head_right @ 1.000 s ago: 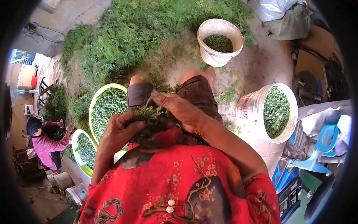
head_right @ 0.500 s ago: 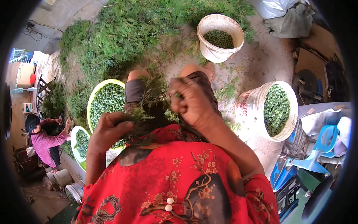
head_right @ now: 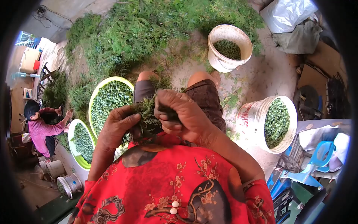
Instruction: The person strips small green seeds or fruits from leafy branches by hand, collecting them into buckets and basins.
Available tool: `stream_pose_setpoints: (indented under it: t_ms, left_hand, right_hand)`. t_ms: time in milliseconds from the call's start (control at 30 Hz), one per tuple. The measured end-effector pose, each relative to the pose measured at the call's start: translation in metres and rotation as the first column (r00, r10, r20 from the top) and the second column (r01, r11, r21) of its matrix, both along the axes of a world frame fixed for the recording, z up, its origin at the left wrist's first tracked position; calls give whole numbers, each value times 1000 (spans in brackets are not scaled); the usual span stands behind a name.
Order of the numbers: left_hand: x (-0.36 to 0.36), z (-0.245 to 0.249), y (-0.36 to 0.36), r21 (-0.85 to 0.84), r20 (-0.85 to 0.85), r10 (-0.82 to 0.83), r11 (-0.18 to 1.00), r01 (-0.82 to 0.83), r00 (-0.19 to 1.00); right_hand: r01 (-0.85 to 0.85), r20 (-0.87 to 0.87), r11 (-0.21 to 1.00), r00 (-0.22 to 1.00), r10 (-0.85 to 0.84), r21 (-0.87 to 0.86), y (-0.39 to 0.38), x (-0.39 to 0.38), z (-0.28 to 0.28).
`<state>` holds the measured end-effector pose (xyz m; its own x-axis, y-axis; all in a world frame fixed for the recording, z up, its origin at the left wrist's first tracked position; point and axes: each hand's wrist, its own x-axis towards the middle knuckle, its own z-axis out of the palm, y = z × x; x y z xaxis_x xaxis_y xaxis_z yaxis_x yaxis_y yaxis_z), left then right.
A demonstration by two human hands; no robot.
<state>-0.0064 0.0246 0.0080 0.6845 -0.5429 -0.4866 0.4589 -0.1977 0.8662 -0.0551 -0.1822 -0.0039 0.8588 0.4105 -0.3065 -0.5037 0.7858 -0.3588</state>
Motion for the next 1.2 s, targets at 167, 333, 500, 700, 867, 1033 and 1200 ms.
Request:
stream_pose_setpoints:
  t_ms: [167,333,500,700,867,1033,1200]
  left_hand:
    - [-7,-2,-2,-7,33,26,1000,-26,999]
    - [-9,-2,-5,-17,29,77,997,-77,997]
    - [-10,1,-12,-25,28,69,997,-69,997]
    - [-6,1,-10,-1,-1,154,988,-154,988]
    - [-8,10,-15,-38,31,145,989,-144,989]
    - [-14,2,-22,-114,188,141,986,-121,972]
    - [-13,7,-18,-94,185,101,992,-84,978]
  right_hand:
    - [93,57,944,995,-79,-317,15,-4,-4]
    - [557,655,397,736,172,-730,26,-8,-24]
    - [618,671,262,691,267,-741,22,-7,-28]
    - [146,-18,979,988,-150,-145,4,-10,-18]
    - [212,54,973,975,-218,90,-15,-5,-11]
    - [188,189,964,970,-152,-190,-15,0,9]
    - [453,547,451,832,97,-769,4,6,-8]
